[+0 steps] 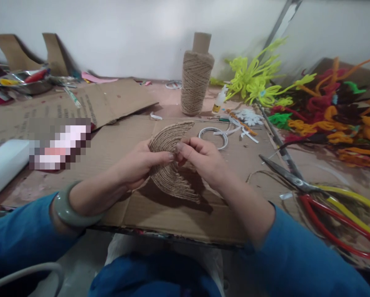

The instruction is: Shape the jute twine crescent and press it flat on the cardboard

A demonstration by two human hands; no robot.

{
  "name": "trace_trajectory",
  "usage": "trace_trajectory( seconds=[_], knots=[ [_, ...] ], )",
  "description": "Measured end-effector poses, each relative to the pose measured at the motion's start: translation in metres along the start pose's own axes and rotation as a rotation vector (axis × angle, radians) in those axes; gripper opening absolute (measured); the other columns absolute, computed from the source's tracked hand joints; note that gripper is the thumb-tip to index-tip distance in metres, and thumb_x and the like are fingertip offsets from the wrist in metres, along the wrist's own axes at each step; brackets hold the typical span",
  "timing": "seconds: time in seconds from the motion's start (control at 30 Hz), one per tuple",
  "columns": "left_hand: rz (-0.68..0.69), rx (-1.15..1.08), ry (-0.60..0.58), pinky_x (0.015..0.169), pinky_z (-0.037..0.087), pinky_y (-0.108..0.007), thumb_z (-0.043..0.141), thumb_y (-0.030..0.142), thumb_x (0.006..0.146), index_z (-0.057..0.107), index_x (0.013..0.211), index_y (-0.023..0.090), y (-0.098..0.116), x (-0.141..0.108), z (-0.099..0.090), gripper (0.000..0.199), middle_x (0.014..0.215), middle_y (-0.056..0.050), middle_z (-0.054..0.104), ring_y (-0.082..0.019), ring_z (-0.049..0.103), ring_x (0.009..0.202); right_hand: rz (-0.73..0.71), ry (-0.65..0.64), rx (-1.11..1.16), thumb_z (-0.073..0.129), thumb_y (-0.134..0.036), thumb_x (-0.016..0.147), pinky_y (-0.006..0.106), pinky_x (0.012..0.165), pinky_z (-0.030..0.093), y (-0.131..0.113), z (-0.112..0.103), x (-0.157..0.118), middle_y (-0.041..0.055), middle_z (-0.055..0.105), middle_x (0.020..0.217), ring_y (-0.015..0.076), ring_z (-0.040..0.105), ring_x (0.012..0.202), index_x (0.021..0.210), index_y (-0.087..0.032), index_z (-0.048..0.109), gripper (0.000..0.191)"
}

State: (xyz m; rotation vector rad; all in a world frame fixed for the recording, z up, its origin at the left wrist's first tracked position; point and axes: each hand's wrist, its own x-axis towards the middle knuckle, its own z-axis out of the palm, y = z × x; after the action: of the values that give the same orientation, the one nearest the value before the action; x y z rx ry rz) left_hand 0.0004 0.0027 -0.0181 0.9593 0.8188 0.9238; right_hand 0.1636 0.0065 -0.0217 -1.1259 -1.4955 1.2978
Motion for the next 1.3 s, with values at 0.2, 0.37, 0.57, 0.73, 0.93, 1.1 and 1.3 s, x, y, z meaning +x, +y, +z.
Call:
trace_trajectory(
  seconds=[0.2,0.37,0.57,0.73,0.93,1.1,1.3],
  knots=[
    [0.029,0.051,0.001,0.071,0.049,-0.025,0.074,0.015,0.061,0.067,0.083,0.014,0.0,-0.002,0.002,0.023,0.076,0.0,0.068,-0.012,0.061,0.071,-0.055,0.037,-0.09,0.067,-0.04,0.073,0.029,0.061,0.048,0.0,0.0,0.001,-0.0008,0.061,0.065,0.0149,0.057,0.062,0.075,-0.022,0.059,0.02],
    [0.008,0.06,0.011,0.073,0.049,-0.026,0.071,0.012,0.06,0.067,0.087,0.014,-0.004,-0.003,0.004,0.027,0.081,0.0,0.068,-0.013,0.062,0.074,-0.056,0.083,-0.159,0.065,-0.032,0.07,0.033,0.068,0.05,0.005,0.001,-0.001,0.0024,0.065,0.077,0.0199,0.061,0.077,0.079,-0.022,0.06,0.014],
    [-0.026,0.028,0.008,0.073,0.051,-0.029,0.073,0.015,0.061,0.065,0.091,0.014,-0.006,-0.001,0.001,0.03,0.08,-0.001,0.068,-0.015,0.064,0.073,-0.062,0.04,-0.111,0.064,-0.034,0.074,0.03,0.063,0.049,0.007,0.001,0.001,0.0013,0.064,0.074,0.0173,0.058,0.071,0.079,-0.023,0.06,0.013],
    [-0.017,0.05,0.006,0.073,0.052,-0.03,0.073,0.015,0.062,0.066,0.089,0.014,-0.005,0.002,-0.001,0.028,0.077,-0.001,0.068,-0.015,0.064,0.073,-0.064,0.026,-0.033,0.063,-0.039,0.075,0.027,0.057,0.047,0.005,0.0,0.003,-0.0014,0.059,0.067,0.0133,0.054,0.06,0.077,-0.022,0.058,0.018],
    [0.034,0.096,0.005,0.072,0.049,-0.027,0.072,0.014,0.06,0.065,0.086,0.014,-0.006,0.0,0.001,0.026,0.076,0.001,0.065,-0.014,0.061,0.074,-0.025,0.101,-0.133,0.066,-0.032,0.067,0.03,0.062,0.047,0.007,0.001,0.003,0.0021,0.065,0.077,0.0166,0.057,0.068,0.082,-0.02,0.059,0.021],
    [0.043,0.102,0.016,0.073,0.048,-0.027,0.072,0.014,0.059,0.064,0.085,0.014,-0.006,0.0,0.002,0.026,0.076,0.001,0.064,-0.013,0.06,0.073,-0.038,0.079,-0.125,0.065,-0.032,0.07,0.031,0.065,0.048,0.009,0.002,0.003,0.0021,0.065,0.078,0.0184,0.059,0.074,0.082,-0.021,0.058,0.018],
    [0.009,0.105,-0.014,0.075,0.049,-0.029,0.071,0.016,0.061,0.065,0.088,0.014,-0.007,0.003,0.0,0.028,0.078,0.0,0.066,-0.014,0.062,0.074,-0.066,0.011,0.032,0.069,-0.037,0.072,0.03,0.063,0.05,0.011,-0.001,0.005,0.0005,0.064,0.076,0.0166,0.059,0.07,0.087,-0.021,0.059,0.024]
  ],
)
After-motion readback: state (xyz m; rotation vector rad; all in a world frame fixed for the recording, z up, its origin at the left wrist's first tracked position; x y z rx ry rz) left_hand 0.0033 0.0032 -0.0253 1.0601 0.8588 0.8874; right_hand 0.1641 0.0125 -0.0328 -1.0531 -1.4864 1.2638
